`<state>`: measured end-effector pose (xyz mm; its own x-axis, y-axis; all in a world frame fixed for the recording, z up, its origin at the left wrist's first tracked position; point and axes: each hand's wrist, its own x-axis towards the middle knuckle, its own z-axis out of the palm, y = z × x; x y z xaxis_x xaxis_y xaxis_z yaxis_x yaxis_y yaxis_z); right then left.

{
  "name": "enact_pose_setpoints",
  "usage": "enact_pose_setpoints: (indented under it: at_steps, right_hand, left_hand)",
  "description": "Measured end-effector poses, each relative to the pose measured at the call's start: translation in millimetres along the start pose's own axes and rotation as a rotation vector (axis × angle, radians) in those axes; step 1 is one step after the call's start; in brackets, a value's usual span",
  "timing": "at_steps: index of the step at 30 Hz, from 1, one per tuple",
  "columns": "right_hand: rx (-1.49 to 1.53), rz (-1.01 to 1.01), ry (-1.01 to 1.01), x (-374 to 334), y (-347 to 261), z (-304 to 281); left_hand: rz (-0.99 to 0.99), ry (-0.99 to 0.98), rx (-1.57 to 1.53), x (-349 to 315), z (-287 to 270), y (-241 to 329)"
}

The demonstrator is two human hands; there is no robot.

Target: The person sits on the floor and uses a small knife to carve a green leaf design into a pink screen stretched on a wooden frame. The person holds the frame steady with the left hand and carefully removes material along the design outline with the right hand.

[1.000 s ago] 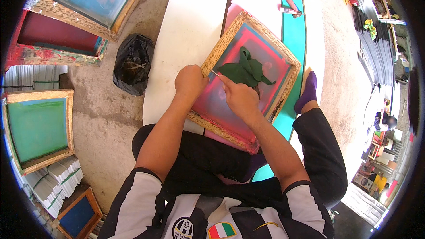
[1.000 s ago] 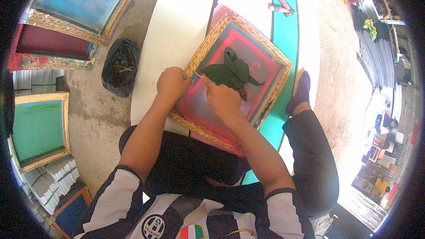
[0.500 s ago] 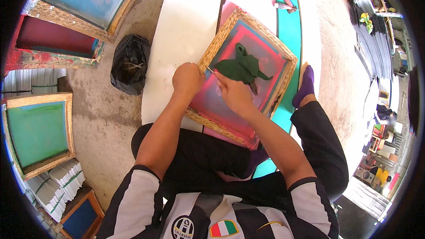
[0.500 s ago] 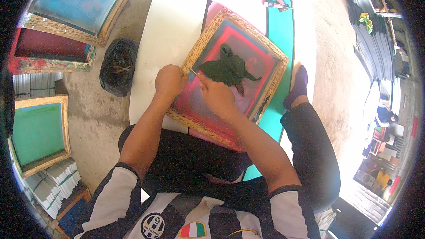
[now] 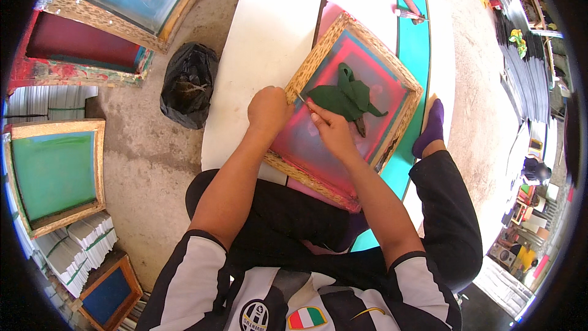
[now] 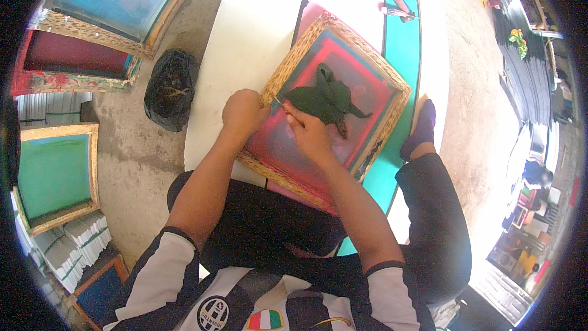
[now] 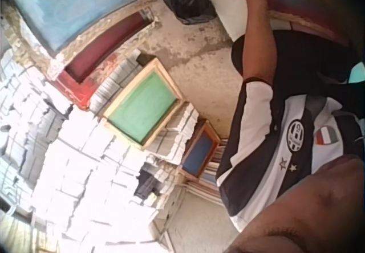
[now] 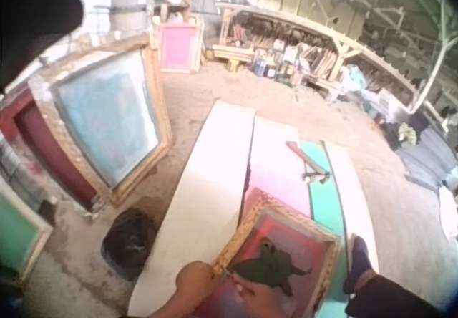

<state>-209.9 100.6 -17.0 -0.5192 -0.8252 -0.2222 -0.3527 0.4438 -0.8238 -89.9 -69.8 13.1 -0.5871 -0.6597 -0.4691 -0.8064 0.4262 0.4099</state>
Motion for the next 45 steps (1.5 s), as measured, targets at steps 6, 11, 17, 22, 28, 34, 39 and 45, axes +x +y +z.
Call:
enact_pose_setpoints:
  at_steps: [6, 11, 17, 22, 28, 34, 39, 45]
  right_hand:
    - [0.060, 0.296, -0.136, 0, -19, -13]
    - [-0.370, 0.011, -0.015, -13, -26, -16]
    - [-0.585, 0.112, -0.092, -8, -51, -24]
    - [-0.545, 0.021, -0.059, -8, -45, -24]
    - [-0.610, 0.066, -0.100, -7, -52, -26]
    - [-0.785, 0.037, -0.155, -4, -66, -27]
    - [-0.676, 0.139, -0.150, -3, -75, -28]
    - [-0.587, 0.056, -0.090, -7, -52, -23]
  left_hand:
    - [-0.009, -0.015, -0.023, -2, -4, 4]
    - [0.011, 0.018, -0.024, 1, 5, -4]
    - [0.007, 0.021, -0.016, 1, 5, -1]
    - [0.014, 0.043, -0.019, 0, 4, -1]
    - [0.014, 0.032, -0.021, -1, 3, -1]
    - [0.022, 0.041, -0.021, 0, 5, -2]
    - [0.020, 0.039, -0.018, 2, 8, -4]
    - [-0.002, 0.035, -0.055, 2, 5, -2]
